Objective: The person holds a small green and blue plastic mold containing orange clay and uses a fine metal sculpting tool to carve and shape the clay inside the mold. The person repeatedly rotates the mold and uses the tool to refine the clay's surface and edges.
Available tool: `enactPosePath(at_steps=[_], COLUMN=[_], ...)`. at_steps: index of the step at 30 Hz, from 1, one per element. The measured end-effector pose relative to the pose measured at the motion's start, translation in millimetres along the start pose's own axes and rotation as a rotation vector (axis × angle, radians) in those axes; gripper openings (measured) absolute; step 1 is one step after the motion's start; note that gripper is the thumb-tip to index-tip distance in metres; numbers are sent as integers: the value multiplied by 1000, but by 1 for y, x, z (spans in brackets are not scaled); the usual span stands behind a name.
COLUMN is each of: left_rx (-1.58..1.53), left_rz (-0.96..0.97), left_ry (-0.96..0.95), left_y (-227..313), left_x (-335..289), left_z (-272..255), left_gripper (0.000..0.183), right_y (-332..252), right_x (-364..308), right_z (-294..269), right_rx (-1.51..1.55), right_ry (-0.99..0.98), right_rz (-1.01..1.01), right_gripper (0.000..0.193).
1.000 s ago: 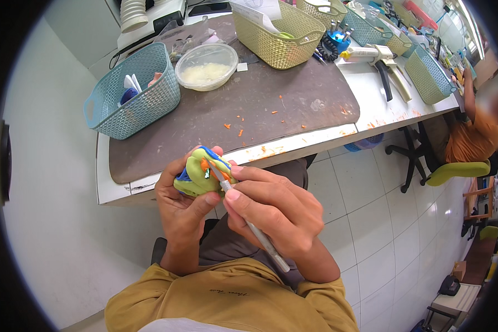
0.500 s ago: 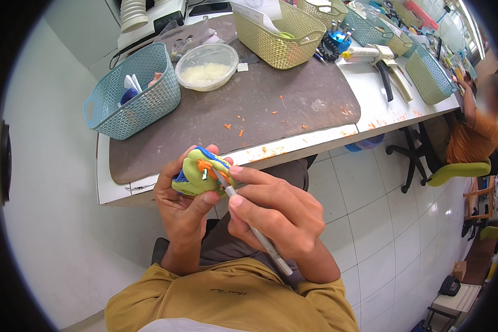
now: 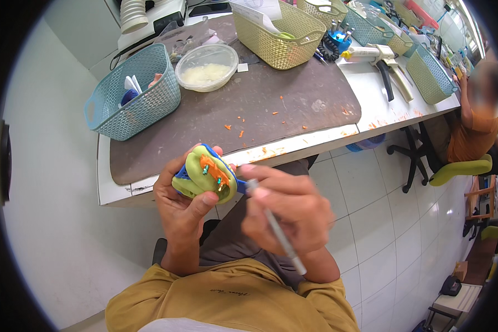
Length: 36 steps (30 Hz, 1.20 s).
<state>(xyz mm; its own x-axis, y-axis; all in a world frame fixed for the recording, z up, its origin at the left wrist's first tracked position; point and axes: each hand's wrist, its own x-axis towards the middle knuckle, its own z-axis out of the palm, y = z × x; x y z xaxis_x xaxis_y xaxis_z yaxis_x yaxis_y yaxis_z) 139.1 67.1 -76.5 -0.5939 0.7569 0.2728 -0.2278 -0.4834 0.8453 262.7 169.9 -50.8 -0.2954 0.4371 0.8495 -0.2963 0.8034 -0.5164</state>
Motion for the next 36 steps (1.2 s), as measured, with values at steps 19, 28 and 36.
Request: enactPosePath(at_steps=[19, 28, 36], left_rx=[259, 371, 88], left_rz=[75, 165, -89], left_ry=[58, 40, 28], left_y=[1, 3, 7], left_x=[-1, 3, 6], left_z=[10, 17, 1], left_gripper=[56, 55, 51], right_y=[-4, 0, 28], right_x=[34, 29, 41], right_z=[-3, -1, -21], right_rx=[-163, -224, -503], right_ry=[-215, -180, -87], right_rz=[278, 330, 232], right_gripper=[21, 13, 5])
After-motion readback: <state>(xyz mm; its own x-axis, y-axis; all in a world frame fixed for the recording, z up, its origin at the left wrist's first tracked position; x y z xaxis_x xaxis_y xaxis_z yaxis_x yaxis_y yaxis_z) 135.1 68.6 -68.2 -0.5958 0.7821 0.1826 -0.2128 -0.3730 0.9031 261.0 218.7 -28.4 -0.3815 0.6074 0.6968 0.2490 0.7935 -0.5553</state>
